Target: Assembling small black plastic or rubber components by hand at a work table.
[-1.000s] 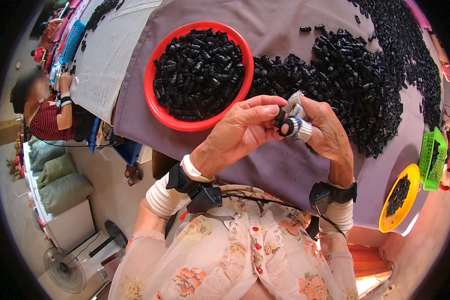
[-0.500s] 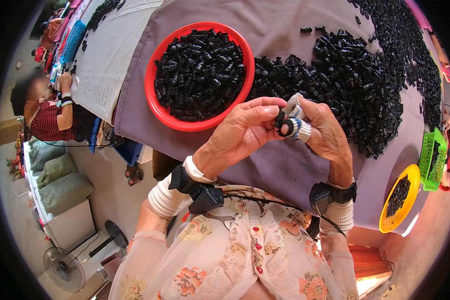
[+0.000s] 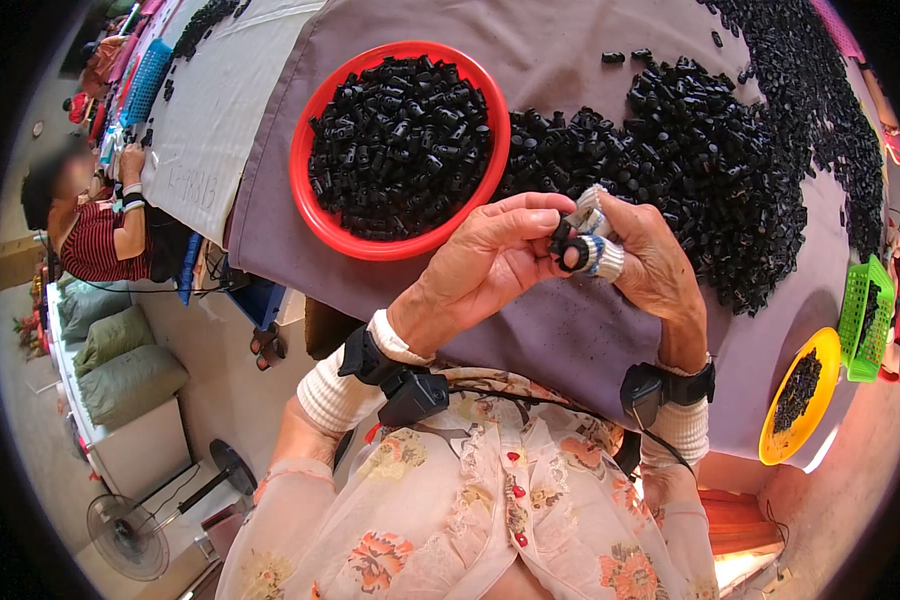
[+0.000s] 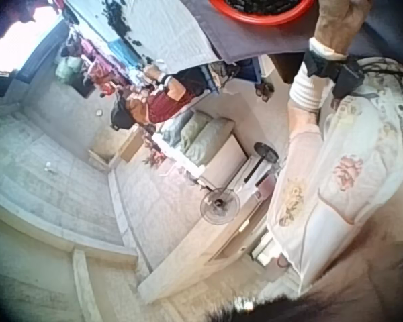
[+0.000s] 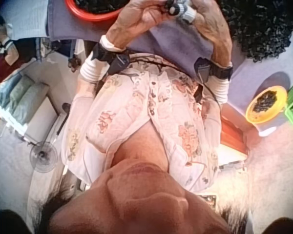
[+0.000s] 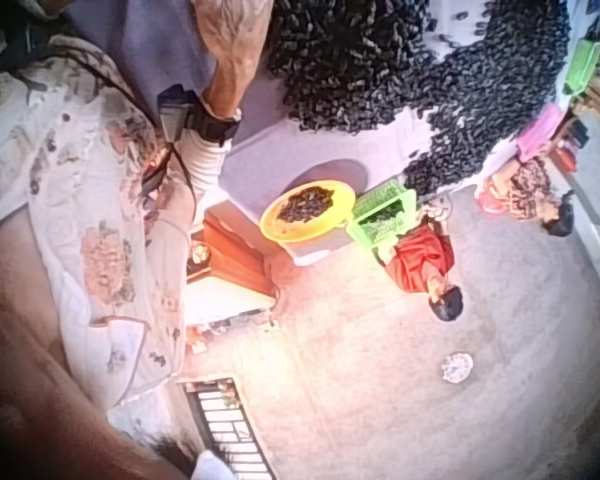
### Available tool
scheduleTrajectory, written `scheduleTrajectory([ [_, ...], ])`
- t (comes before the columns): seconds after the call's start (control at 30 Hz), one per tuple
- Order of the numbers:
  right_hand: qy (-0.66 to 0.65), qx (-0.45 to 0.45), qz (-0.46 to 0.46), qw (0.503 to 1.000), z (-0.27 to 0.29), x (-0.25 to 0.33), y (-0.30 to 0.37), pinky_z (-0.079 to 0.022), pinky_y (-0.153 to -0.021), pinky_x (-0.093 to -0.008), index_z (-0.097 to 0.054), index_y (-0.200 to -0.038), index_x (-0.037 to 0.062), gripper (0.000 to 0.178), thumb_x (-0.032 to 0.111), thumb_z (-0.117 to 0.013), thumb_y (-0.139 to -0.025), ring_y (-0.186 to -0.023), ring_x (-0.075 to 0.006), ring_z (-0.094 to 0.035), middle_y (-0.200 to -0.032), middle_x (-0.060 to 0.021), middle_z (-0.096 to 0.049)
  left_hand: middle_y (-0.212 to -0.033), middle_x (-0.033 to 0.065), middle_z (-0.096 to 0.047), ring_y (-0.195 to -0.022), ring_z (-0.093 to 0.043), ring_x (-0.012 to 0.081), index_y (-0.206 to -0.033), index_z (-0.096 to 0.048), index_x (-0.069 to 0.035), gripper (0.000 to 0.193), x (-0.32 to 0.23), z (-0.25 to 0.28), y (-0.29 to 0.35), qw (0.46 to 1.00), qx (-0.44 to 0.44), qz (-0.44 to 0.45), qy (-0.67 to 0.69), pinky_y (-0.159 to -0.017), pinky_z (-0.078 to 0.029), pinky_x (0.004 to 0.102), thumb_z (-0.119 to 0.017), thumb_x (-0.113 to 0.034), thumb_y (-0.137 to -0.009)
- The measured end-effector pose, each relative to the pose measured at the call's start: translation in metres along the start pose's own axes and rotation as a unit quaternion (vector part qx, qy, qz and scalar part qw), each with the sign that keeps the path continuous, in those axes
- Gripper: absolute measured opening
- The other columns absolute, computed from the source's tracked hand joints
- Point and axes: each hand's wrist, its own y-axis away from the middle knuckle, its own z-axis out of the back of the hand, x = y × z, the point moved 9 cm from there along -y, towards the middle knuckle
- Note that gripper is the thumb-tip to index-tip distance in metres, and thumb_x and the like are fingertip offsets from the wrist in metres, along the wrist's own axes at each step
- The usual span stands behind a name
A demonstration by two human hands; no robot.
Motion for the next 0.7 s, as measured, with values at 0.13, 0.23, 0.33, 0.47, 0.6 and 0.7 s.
scheduleTrajectory([
  [0.13, -0.005, 0.0, -0.001, 1.0, 0.0004, -0.0009, 0.0006, -0.035, -0.045, -0.0293, -0.048, -0.078, 0.0017, 0.042, 0.04, -0.066, -0.075, -0.047, -0.015, -0.037, -0.055, -0.0065, -0.046, -0.087, 0.009, -0.06, -0.077, -0.058, 0.0154, -0.102, -0.055, 0.001, 0.02, -0.0002, -0.0017, 0.0, 1.0, 0.003, -0.001, 0.001, -0.074, -0.049, 0.0311, -0.053, -0.01, -0.085],
  [0.23, 0.0, -0.001, 0.009, 1.0, 0.0002, -0.0004, 0.0008, -0.035, -0.045, -0.0291, -0.048, -0.077, 0.002, 0.042, 0.04, -0.066, -0.074, -0.047, -0.0145, -0.037, -0.055, -0.0061, -0.046, -0.086, 0.0092, -0.06, -0.076, -0.058, 0.0158, -0.102, -0.055, 0.001, 0.02, 0.0005, -0.0008, 0.0001, 1.0, 0.005, 0.0, 0.004, -0.074, -0.049, 0.0311, -0.053, -0.009, -0.085],
  [0.33, 0.002, 0.002, 0.004, 1.0, -0.0001, -0.0016, 0.0006, -0.035, -0.045, -0.0291, -0.048, -0.077, 0.0021, 0.043, 0.041, -0.066, -0.074, -0.048, -0.0145, -0.037, -0.056, -0.0062, -0.046, -0.086, 0.0093, -0.06, -0.076, -0.058, 0.0161, -0.102, -0.055, 0.001, 0.02, 0.0006, -0.0034, 0.0004, 1.0, 0.019, 0.005, 0.008, -0.074, -0.048, 0.0309, -0.053, -0.009, -0.085],
  [0.47, 0.003, 0.003, 0.001, 1.0, 0.0003, -0.0006, 0.0007, -0.035, -0.045, -0.0291, -0.048, -0.076, 0.0021, 0.043, 0.041, -0.067, -0.073, -0.048, -0.0147, -0.038, -0.055, -0.0061, -0.046, -0.085, 0.0092, -0.06, -0.076, -0.058, 0.0162, -0.101, -0.055, 0.001, 0.02, 0.0014, -0.0015, 0.0011, 1.0, 0.01, 0.004, 0.002, -0.074, -0.048, 0.0307, -0.053, -0.009, -0.084],
  [0.6, 0.03, 0.003, -0.004, 1.0, 0.0015, -0.0007, 0.0016, -0.035, -0.046, -0.0284, -0.05, -0.077, 0.0023, 0.041, 0.039, -0.068, -0.073, -0.048, -0.0139, -0.039, -0.055, -0.006, -0.047, -0.085, 0.0091, -0.06, -0.075, -0.058, 0.0162, -0.1, -0.055, 0.001, 0.019, 0.0013, -0.0012, 0.0019, 1.0, -0.001, 0.0, 0.007, -0.073, -0.048, 0.0306, -0.053, -0.009, -0.084],
  [0.7, 0.013, -0.006, -0.014, 1.0, 0.001, 0.0006, 0.0018, -0.035, -0.046, -0.0278, -0.052, -0.077, 0.0023, 0.04, 0.038, -0.068, -0.072, -0.048, -0.0131, -0.039, -0.056, -0.0061, -0.049, -0.085, 0.009, -0.06, -0.074, -0.058, 0.0163, -0.1, -0.055, 0.0, 0.019, 0.001, -0.0007, 0.0011, 1.0, 0.005, -0.003, 0.012, -0.073, -0.048, 0.0303, -0.053, -0.009, -0.084],
])
